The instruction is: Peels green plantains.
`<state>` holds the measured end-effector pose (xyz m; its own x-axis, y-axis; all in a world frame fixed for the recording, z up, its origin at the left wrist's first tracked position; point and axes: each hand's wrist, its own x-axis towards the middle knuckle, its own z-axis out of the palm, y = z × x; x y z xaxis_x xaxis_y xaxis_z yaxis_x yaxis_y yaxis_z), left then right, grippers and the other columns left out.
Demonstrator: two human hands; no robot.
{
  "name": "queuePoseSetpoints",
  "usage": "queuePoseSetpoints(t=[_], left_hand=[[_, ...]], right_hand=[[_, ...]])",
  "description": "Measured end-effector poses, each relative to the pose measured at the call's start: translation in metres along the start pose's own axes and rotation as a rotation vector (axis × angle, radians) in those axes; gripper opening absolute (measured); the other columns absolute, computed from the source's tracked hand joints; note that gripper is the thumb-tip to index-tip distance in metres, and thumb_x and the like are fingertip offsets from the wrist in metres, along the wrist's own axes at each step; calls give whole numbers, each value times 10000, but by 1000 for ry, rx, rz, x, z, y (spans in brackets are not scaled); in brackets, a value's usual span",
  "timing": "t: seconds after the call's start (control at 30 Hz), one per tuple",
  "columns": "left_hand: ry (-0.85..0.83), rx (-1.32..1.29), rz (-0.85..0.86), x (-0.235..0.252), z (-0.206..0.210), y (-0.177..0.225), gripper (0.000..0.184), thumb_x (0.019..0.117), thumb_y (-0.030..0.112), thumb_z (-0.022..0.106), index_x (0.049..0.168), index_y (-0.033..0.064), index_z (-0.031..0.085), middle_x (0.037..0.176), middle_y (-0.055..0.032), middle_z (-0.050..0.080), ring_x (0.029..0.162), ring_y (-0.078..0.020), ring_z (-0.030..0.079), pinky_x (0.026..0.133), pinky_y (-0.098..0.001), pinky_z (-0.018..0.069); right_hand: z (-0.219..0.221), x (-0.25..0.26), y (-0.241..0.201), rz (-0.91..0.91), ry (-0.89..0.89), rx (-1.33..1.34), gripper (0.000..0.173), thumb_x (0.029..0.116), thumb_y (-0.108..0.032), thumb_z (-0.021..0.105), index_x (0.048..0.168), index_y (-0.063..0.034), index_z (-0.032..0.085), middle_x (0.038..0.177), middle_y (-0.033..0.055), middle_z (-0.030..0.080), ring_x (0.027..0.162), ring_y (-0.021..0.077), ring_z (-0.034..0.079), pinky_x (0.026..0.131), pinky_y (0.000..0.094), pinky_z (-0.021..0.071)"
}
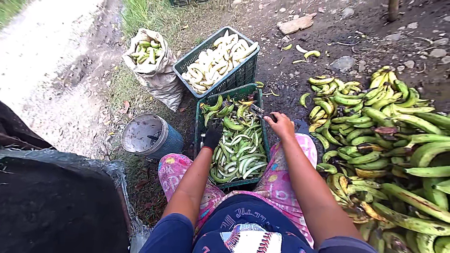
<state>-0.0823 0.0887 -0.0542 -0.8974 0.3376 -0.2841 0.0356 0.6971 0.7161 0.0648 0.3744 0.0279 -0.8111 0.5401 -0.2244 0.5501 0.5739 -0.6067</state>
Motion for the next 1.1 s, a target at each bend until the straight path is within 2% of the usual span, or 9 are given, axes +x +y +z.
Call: queuePoseSetpoints(t=[0.1, 0.27, 0.4, 0.57, 0.67, 0.8, 0.87, 0.97, 1.1], left_hand=[[-42, 175, -115, 14, 29, 17, 609, 1047, 532, 436, 1298, 3, 602, 1155, -259, 658, 1031, -400, 657, 899, -605, 519], [89, 243, -377, 40, 63, 48, 960, 878, 759, 526, 1457, -5, 476, 1355, -235, 612, 1273, -380, 588, 1034, -605, 474], [118, 267, -469, 44, 70, 59, 881, 874, 702, 572, 1458, 47, 490, 1375, -206, 607, 1297, -384, 568, 994, -611, 495], [119, -163, -198, 18, 79, 19, 681, 902, 463, 708, 1472, 150, 507, 1339, -151, 635, 1210, -300, 628, 1021, -545, 507], [107, -404, -34, -7, 62, 4, 649, 886, 228, 771, 1455, 83, 495, 1306, -179, 638, 1098, -255, 677, 954, -447, 564], [73, -611, 157, -42, -9, 26, 612, 845, 93, 790, 1393, 8, 532, 1265, -180, 645, 1088, -212, 664, 954, -384, 563], [78, -741, 250, -58, -38, 36, 509, 909, 153, 747, 1371, 68, 553, 1172, -113, 680, 995, -176, 669, 880, -382, 571], [105, -823, 207, -71, -49, 36, 463, 1045, 426, 533, 1433, 175, 508, 1181, -71, 659, 968, -158, 654, 835, -404, 570], [-9, -1020, 25, -91, -38, 45, 422, 1028, 563, 458, 1247, 232, 603, 952, 16, 652, 764, -87, 617, 661, -308, 546]], right_hand=[[14, 5, 7, 3, 40, -7, 603, 989, -629, 550, 1374, -175, 646, 1309, 199, 649, 1253, 408, 583, 1043, 681, 392], [31, 27, 22, 37, -74, -72, 662, 968, -715, 487, 1419, -248, 615, 1391, 122, 636, 1336, 325, 557, 1121, 633, 366], [33, 36, 24, 60, -77, -27, 657, 973, -707, 491, 1406, -232, 628, 1388, 131, 640, 1336, 339, 561, 1106, 637, 390], [35, 40, 32, 66, -36, 39, 628, 998, -660, 497, 1398, -197, 638, 1366, 168, 650, 1302, 374, 586, 1078, 663, 414], [32, 35, 30, 52, -39, 58, 624, 1017, -628, 491, 1421, -169, 611, 1373, 197, 637, 1295, 394, 589, 1070, 658, 428], [25, 20, 24, -17, -38, 38, 635, 1023, -577, 525, 1457, -116, 564, 1407, 234, 598, 1307, 415, 570, 1076, 654, 424], [25, 13, 21, -71, -46, 13, 601, 1021, -546, 554, 1443, -119, 587, 1400, 217, 608, 1314, 396, 568, 1097, 632, 419], [40, 2, 0, -153, -147, 82, 531, 1045, -484, 549, 1447, -139, 589, 1437, 174, 593, 1355, 342, 543, 1142, 580, 402], [83, -16, -34, -279, -311, 217, 492, 1073, -448, 493, 1457, -151, 577, 1439, 155, 596, 1342, 304, 558, 1137, 557, 422]])
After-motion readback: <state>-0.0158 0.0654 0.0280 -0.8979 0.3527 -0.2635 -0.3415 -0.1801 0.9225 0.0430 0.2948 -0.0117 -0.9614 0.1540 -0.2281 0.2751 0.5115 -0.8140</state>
